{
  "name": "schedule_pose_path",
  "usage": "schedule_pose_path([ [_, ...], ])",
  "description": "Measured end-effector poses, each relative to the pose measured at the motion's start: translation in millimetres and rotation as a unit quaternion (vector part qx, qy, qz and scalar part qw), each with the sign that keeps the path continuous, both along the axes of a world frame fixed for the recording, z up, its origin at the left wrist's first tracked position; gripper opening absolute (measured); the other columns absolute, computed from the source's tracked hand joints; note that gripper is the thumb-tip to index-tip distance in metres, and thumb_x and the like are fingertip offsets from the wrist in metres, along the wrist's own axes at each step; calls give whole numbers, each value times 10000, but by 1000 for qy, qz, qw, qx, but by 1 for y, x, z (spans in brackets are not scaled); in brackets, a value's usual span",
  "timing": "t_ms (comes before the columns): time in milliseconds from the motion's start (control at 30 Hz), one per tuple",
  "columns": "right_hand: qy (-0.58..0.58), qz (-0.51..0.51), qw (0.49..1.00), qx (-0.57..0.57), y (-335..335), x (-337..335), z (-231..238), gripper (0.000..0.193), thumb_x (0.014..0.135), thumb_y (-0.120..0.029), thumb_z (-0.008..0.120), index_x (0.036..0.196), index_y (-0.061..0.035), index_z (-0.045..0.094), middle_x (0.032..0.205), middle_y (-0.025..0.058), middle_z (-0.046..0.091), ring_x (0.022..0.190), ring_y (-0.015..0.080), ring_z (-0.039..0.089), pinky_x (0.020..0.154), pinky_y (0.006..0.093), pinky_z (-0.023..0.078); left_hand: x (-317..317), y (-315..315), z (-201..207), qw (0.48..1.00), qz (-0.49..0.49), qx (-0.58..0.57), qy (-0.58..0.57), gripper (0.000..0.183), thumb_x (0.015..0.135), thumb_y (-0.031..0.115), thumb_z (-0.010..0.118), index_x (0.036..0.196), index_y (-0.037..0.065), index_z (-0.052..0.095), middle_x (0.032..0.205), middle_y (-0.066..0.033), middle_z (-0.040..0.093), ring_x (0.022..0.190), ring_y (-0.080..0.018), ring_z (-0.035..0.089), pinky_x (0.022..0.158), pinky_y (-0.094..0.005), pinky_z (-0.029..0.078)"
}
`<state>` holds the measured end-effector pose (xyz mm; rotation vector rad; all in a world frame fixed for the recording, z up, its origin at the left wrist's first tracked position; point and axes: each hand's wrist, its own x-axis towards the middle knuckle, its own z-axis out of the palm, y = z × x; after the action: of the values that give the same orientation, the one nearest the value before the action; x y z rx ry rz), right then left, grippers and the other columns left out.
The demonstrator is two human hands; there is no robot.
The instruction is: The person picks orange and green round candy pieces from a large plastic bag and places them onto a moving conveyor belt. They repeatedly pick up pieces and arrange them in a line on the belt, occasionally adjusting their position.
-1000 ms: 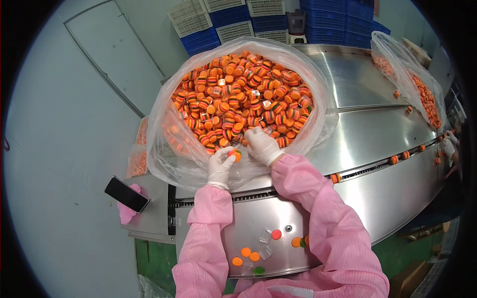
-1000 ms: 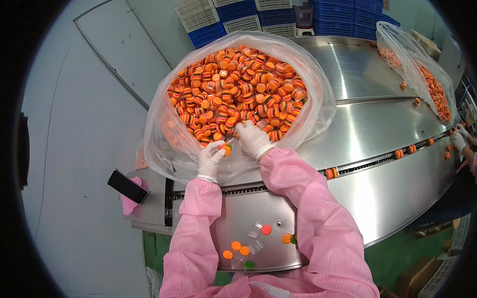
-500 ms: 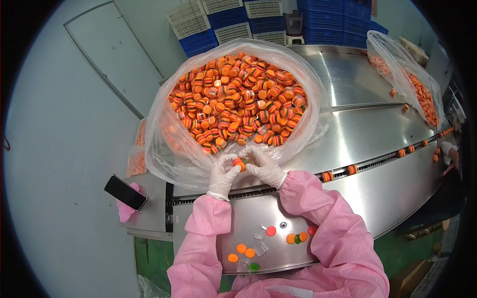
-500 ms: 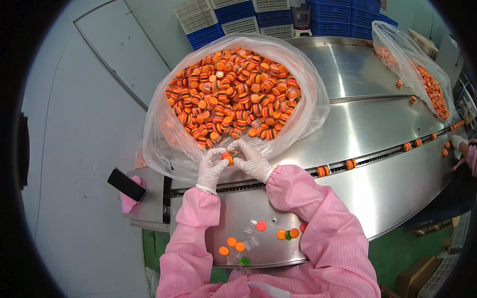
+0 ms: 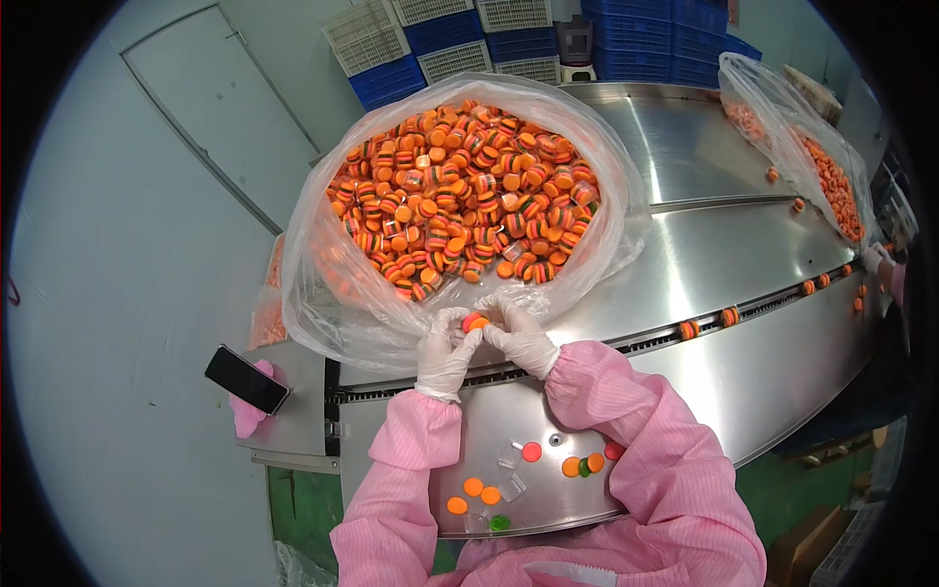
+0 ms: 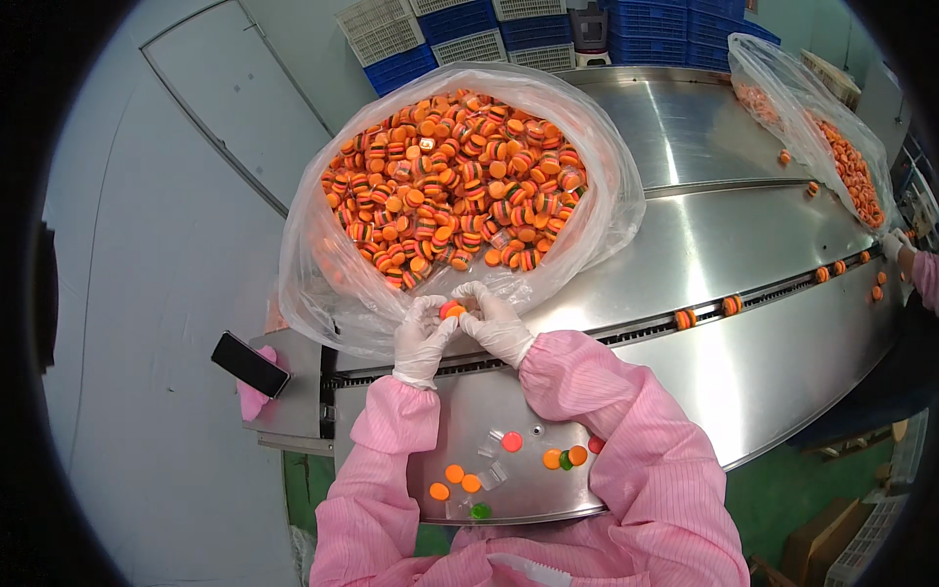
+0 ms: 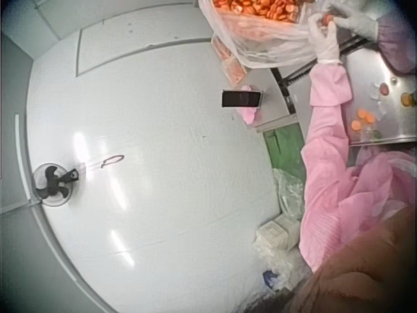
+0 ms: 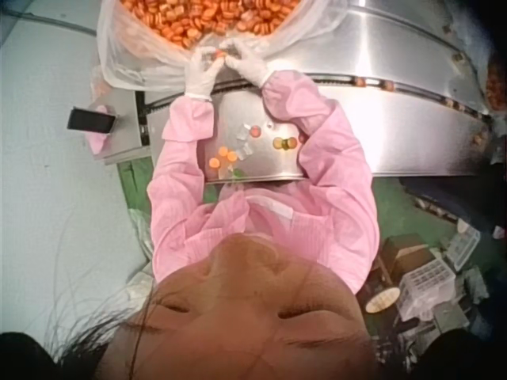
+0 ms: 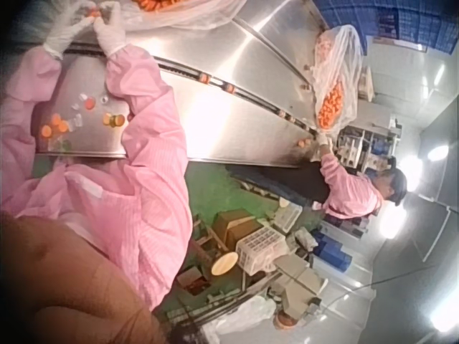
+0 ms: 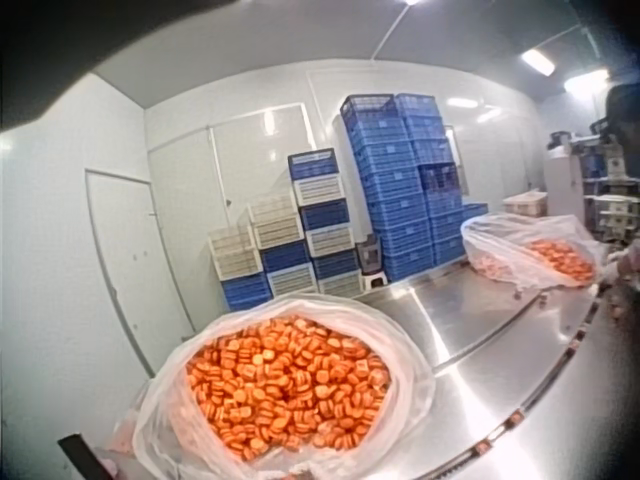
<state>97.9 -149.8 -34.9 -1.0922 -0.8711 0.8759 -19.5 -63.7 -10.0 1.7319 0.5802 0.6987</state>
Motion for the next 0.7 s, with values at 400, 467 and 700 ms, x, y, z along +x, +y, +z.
schedule_pose_path([
  [400, 160, 82, 983, -30, -6, -10, 21, 311, 841, -49, 516, 1151, -29, 505, 931, 16, 534, 751, 75, 515, 682, 209, 450, -7, -13, -5, 921, 19, 389, 21, 336, 719, -56, 591, 1043, 31, 558, 943, -113, 530, 815, -232, 576, 707, -297, 478],
  [467, 165, 72, 982, -50, -8, -7, 12, 302, 847, -45, 515, 1148, -26, 508, 910, 11, 528, 706, 72, 523, 652, 199, 460, -4, -16, 1, 933, -43, 356, -30, 381, 707, -23, 593, 1078, 52, 554, 955, -134, 546, 848, -282, 572, 724, -336, 477],
  [700, 74, 85, 972, -206, -61, 21, 21, 281, 832, -9, 541, 1113, -9, 530, 723, 16, 521, 553, 76, 522, 504, 196, 460, 19, 75, -9, 923, 73, 370, 73, 251, 719, 21, 585, 967, 59, 586, 872, -109, 558, 816, -236, 567, 742, -322, 455],
])
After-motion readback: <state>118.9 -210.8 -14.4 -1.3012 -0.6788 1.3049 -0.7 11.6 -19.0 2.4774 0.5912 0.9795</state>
